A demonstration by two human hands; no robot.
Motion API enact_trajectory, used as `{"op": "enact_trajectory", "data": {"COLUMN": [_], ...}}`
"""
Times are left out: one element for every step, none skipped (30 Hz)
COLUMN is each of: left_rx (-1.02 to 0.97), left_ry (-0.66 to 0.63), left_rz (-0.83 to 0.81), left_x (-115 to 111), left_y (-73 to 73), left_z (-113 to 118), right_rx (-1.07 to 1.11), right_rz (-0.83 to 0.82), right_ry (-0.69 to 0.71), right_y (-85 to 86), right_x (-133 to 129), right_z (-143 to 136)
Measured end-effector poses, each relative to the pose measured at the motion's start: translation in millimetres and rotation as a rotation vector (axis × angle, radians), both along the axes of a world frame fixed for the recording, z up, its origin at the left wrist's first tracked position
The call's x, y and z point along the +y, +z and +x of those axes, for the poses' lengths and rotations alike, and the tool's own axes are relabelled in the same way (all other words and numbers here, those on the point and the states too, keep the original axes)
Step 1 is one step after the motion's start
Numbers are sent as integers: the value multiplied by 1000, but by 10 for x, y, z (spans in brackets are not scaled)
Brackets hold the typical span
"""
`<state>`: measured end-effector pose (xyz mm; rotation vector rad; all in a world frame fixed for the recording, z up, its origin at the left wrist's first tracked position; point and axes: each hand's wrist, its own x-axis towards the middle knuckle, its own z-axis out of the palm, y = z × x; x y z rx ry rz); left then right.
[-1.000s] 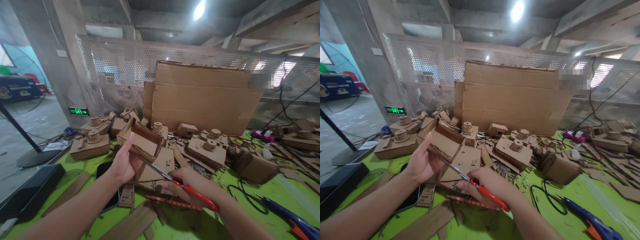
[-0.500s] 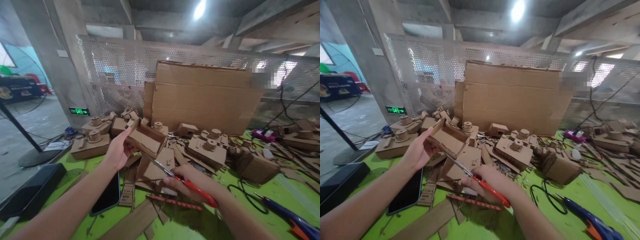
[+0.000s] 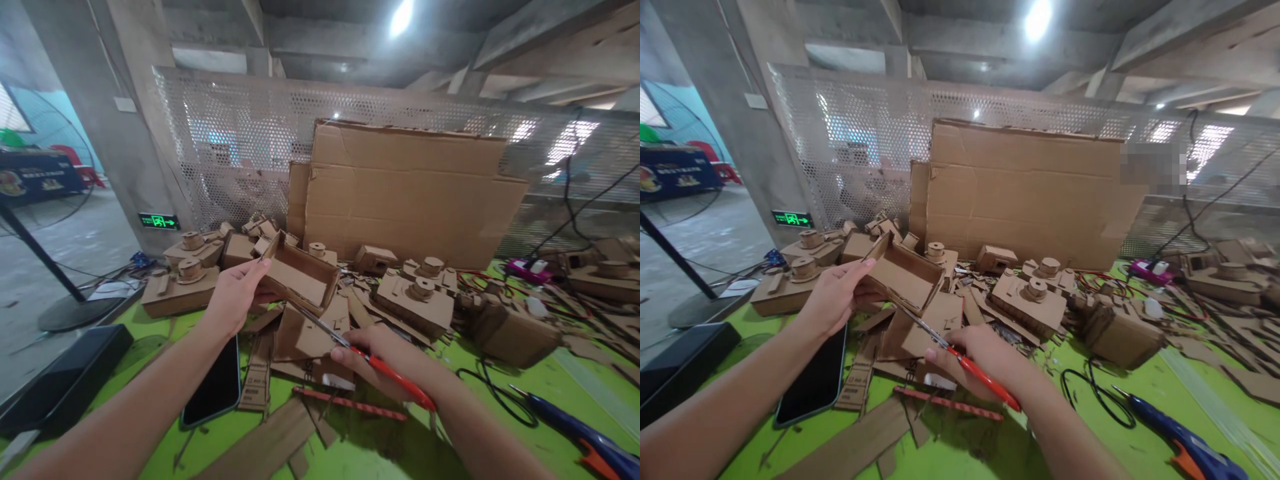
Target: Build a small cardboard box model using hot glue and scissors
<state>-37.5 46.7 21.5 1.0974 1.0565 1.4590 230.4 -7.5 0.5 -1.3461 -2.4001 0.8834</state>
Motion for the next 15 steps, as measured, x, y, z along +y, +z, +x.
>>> {"op": "enact_trajectory", "data": {"left_rx": [4, 7, 12, 17, 20, 22, 25, 29, 32, 33, 31, 22, 10, -2, -9], "left_ry": [4, 7, 8, 9, 9, 8, 10, 14, 19, 25, 33, 41, 47, 52, 57], "left_rz": [6, 13, 17, 20, 19, 17, 16, 16, 18, 22, 27, 32, 35, 35, 33], "left_x": [-1, -2, -5, -8, -11, -13, -16, -17, -17, -15, -12, -8, -2, 4, 10], "left_y": [-3, -5, -6, -6, -7, -8, -10, -13, -17, -21, -24, -27, -28, -29, -29], "left_z": [3, 6, 10, 14, 18, 22, 26, 29, 31, 30, 27, 20, 11, 1, -10], "right_rx": [-1, 0, 1, 0, -4, -9, -12, -10, -4, 4, 10, 14, 14, 12, 7], "right_rz": [11, 21, 28, 36, 41, 43, 46, 55, 65, 68, 63, 55, 42, 28, 21], "right_ry": [6, 12, 12, 1, -16, -33, -44, -45, -34, -14, 11, 30, 43, 49, 48], "right_y": [0, -2, -4, -7, -11, -15, -17, -17, -14, -7, 2, 14, 27, 40, 50], "right_x": [2, 3, 2, 2, 0, -3, -6, -11, -16, -23, -30, -37, -44, -51, -55], "right_z": [-4, -9, -16, -23, -32, -40, -48, -53, -54, -50, -42, -29, -14, 1, 15]}}
